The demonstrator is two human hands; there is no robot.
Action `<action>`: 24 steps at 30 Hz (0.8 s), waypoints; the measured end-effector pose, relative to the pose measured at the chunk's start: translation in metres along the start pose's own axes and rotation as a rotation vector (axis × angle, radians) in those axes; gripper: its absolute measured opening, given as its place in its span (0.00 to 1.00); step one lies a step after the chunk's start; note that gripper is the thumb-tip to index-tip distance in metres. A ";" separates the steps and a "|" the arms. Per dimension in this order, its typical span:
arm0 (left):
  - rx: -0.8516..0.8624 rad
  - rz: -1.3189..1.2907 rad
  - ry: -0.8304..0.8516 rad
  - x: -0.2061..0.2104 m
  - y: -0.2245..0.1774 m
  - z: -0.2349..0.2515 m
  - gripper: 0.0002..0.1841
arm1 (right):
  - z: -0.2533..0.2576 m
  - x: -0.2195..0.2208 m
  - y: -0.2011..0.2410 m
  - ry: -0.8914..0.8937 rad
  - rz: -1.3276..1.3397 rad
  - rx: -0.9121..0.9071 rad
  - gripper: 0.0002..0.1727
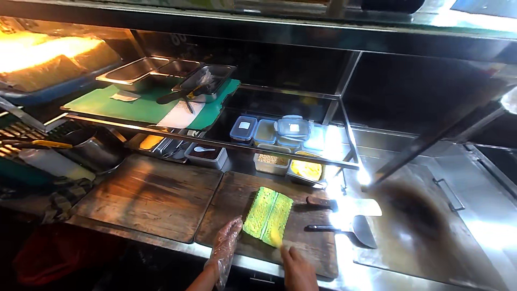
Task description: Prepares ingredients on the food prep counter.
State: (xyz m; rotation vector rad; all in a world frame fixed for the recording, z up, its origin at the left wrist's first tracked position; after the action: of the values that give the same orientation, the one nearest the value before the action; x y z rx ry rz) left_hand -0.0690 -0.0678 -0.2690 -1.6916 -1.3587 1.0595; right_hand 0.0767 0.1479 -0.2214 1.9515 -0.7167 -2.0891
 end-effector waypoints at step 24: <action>-0.120 -0.028 0.181 -0.016 -0.003 0.023 0.21 | 0.011 -0.009 -0.041 -0.055 -0.154 -0.406 0.25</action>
State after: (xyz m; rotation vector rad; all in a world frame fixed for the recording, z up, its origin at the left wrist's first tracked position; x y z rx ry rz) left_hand -0.0933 -0.0825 -0.2729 -1.8033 -1.3468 0.8019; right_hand 0.0746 0.1901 -0.2329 1.7733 -0.1329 -2.1708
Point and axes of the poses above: each hand's wrist, its own z-axis towards the middle knuckle, its own x-axis out of the palm, y = z × x, the point moved 5 cm from there along z, towards the middle knuckle, and after that the axes turned 4 degrees about -y, right-handed, at the moved point
